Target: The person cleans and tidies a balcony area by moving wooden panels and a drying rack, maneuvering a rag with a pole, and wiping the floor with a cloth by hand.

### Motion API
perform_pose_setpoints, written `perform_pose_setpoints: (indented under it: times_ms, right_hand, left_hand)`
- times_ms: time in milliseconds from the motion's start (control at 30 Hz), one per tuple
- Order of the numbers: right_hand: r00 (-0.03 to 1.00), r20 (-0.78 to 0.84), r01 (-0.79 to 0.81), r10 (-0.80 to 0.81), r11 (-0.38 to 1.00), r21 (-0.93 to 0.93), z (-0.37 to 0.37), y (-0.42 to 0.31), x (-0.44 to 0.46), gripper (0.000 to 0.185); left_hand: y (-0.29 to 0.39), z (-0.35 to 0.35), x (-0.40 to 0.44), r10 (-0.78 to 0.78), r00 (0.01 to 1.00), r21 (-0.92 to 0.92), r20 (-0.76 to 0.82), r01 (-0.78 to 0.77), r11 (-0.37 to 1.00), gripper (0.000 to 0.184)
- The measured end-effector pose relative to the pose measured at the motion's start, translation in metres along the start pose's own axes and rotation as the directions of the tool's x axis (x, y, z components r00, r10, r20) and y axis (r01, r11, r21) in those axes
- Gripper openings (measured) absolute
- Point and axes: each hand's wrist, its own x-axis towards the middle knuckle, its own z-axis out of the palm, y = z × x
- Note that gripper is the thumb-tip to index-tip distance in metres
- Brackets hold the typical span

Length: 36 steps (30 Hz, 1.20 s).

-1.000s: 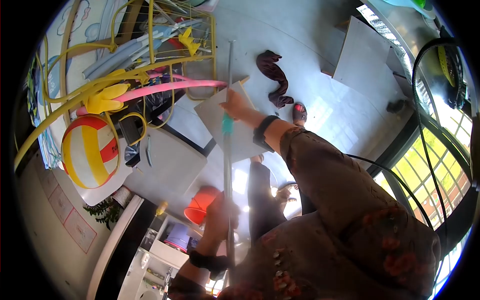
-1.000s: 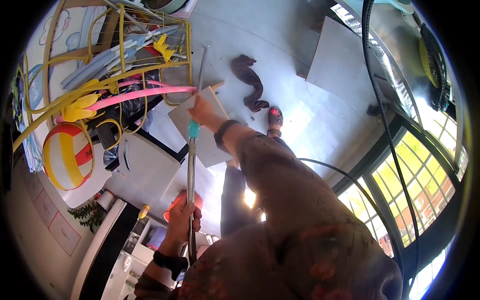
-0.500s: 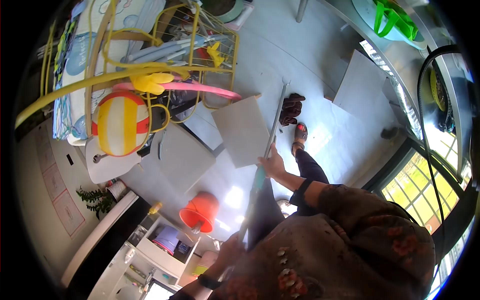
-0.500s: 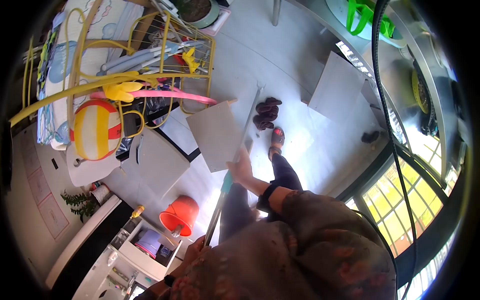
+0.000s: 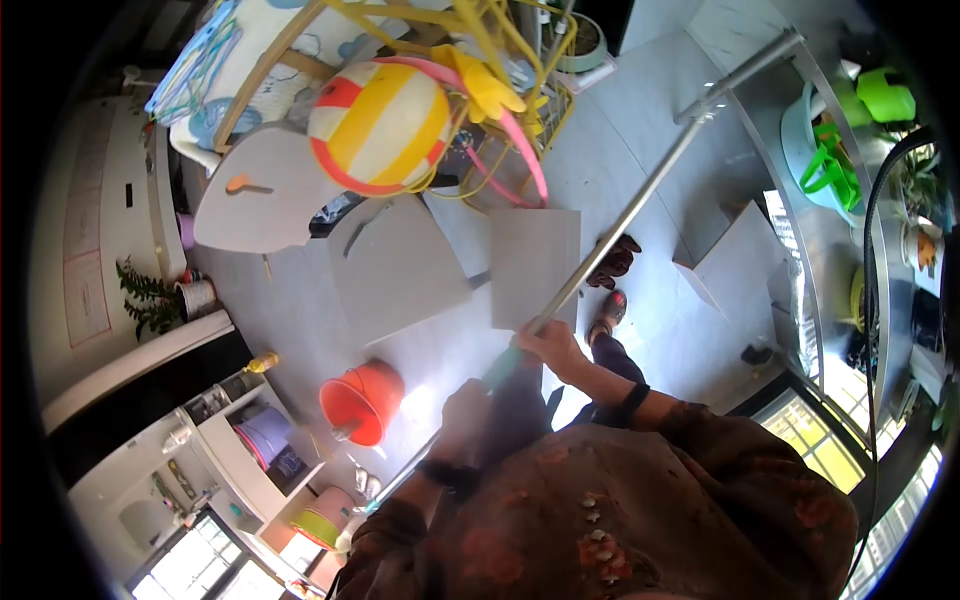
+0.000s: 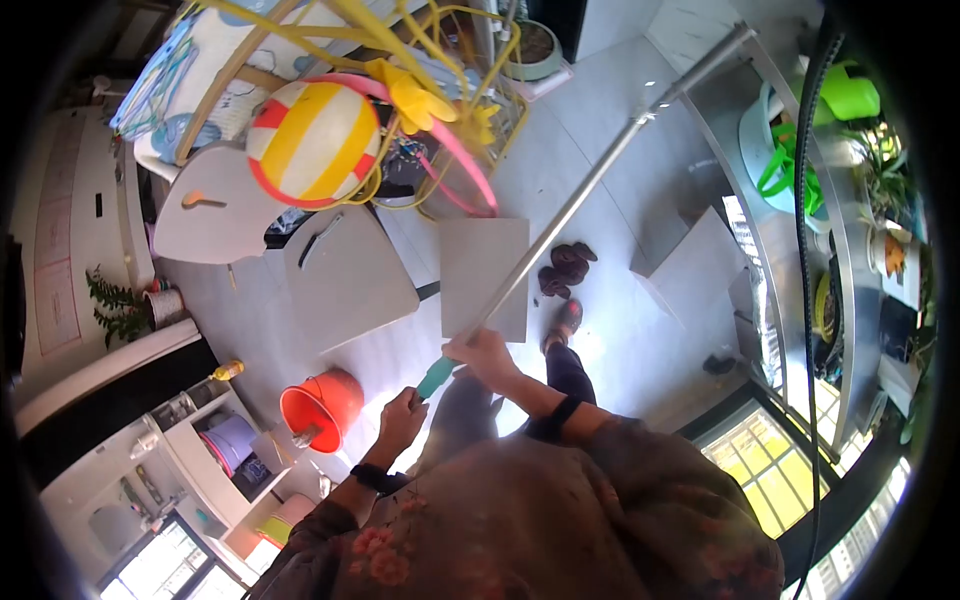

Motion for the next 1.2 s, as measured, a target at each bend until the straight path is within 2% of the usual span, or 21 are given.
perform_pose_setpoints:
  times_ms: [33, 100, 133, 167, 200, 233, 300, 333, 400, 467, 500, 533, 567, 600, 667, 733, 867, 933, 1033, 1133, 1200]
  right_hand:
    - [0.992, 0.104, 0.082, -0.067, 0.986, -0.148, 0.006, -0.012, -0.008, 0.023]
    - [0.982, 0.150, 0.147, -0.118, 0.967, -0.207, 0.027, -0.026, -0.023, 0.022]
    - [0.969, 0.187, 0.206, -0.162, 0.947, -0.245, 0.038, -0.036, -0.030, 0.021]
    - [0.968, 0.207, 0.200, -0.144, 0.938, -0.283, 0.050, -0.047, -0.035, 0.021]
    - [0.965, 0.221, 0.205, -0.142, 0.932, -0.299, 0.061, -0.052, -0.034, 0.021]
    - [0.939, 0.265, 0.297, -0.219, 0.906, -0.302, 0.071, -0.056, -0.032, 0.020]
    - [0.865, 0.364, 0.461, -0.345, 0.833, -0.306, 0.095, -0.080, -0.033, 0.021]
    - [0.840, 0.440, 0.494, -0.318, 0.782, -0.379, 0.106, -0.092, -0.032, 0.025]
    - [0.685, 0.522, 0.722, -0.509, 0.571, -0.390, 0.128, -0.090, -0.017, 0.025]
    - [0.702, 0.520, 0.704, -0.487, 0.584, -0.403, 0.151, -0.109, -0.020, 0.029]
    - [0.712, 0.516, 0.693, -0.476, 0.594, -0.408, 0.159, -0.113, -0.021, 0.033]
    - [0.718, 0.522, 0.684, -0.460, 0.601, -0.413, 0.160, -0.112, -0.019, 0.033]
    - [0.785, 0.495, 0.607, -0.373, 0.622, -0.495, 0.158, -0.112, -0.016, 0.037]
    - [0.842, 0.458, 0.526, -0.287, 0.629, -0.572, 0.156, -0.112, -0.014, 0.040]
    - [0.855, 0.465, 0.487, -0.231, 0.667, -0.563, 0.143, -0.099, -0.008, 0.036]
    - [0.840, 0.432, 0.541, -0.328, 0.579, -0.611, 0.127, -0.078, -0.007, 0.033]
    - [0.866, 0.445, 0.492, -0.227, 0.537, -0.685, 0.104, -0.060, -0.011, 0.029]
    - [0.941, 0.316, 0.315, -0.116, 0.639, -0.702, 0.104, -0.067, -0.021, 0.029]
    - [0.976, 0.217, 0.186, -0.034, 0.654, -0.734, 0.070, -0.033, -0.003, 0.031]
    - [0.992, 0.128, 0.105, -0.013, 0.653, -0.750, 0.052, -0.025, -0.001, 0.031]
    - [0.991, 0.125, 0.120, -0.041, 0.666, -0.736, 0.039, -0.015, 0.001, 0.030]
  left_hand:
    - [-0.006, -0.006, -0.003, 0.027, 1.000, -0.010, -0.013, -0.027, 1.000, 0.022]
    - [-0.020, -0.017, -0.006, 0.056, 0.997, -0.034, -0.045, -0.058, 0.998, 0.020]
    - [-0.028, -0.021, -0.006, 0.129, 0.987, -0.084, -0.095, -0.137, 0.987, 0.018]
    - [-0.037, -0.023, -0.007, 0.192, 0.970, -0.131, -0.146, -0.212, 0.969, 0.017]
    - [-0.040, -0.029, -0.008, 0.183, 0.970, -0.146, -0.162, -0.207, 0.967, 0.017]
    - [-0.041, -0.036, -0.007, 0.194, 0.955, -0.193, -0.224, -0.239, 0.952, 0.016]
    - [-0.044, -0.049, -0.008, 0.237, 0.910, -0.290, -0.340, -0.341, 0.894, 0.016]
    - [-0.042, -0.060, -0.010, 0.231, 0.909, -0.318, -0.346, -0.346, 0.883, 0.016]
    - [-0.055, -0.064, -0.005, 0.253, 0.853, -0.333, -0.456, -0.427, 0.841, 0.016]
    - [-0.060, -0.078, -0.006, 0.203, 0.843, -0.379, -0.498, -0.422, 0.823, 0.016]
    - [-0.061, -0.089, -0.008, 0.130, 0.857, -0.400, -0.499, -0.361, 0.842, 0.017]
    - [-0.062, -0.102, -0.008, -0.019, 0.898, -0.487, -0.440, -0.221, 0.845, 0.017]
    - [-0.082, -0.101, 0.003, 0.015, 0.852, -0.436, -0.523, -0.283, 0.854, 0.019]
    - [-0.097, -0.102, 0.015, -0.048, 0.830, -0.456, -0.556, -0.257, 0.852, 0.020]
    - [-0.107, -0.122, 0.024, -0.057, 0.770, -0.417, -0.635, -0.280, 0.865, 0.018]
    - [-0.120, -0.135, 0.039, 0.000, 0.759, -0.286, -0.651, -0.245, 0.926, 0.018]
    - [-0.130, -0.141, 0.077, -0.005, 0.801, -0.252, -0.598, -0.182, 0.951, 0.019]
    - [-0.134, -0.134, 0.097, 0.067, 0.804, -0.178, -0.591, -0.211, 0.961, 0.020]
    - [-0.148, -0.118, 0.126, 0.073, 0.833, -0.141, -0.548, -0.178, 0.974, 0.018]
    - [-0.157, -0.108, 0.152, 0.054, 0.867, -0.099, -0.496, -0.118, 0.988, 0.018]
    - [-0.161, -0.102, 0.171, 0.032, 0.886, -0.091, -0.462, -0.083, 0.992, 0.018]
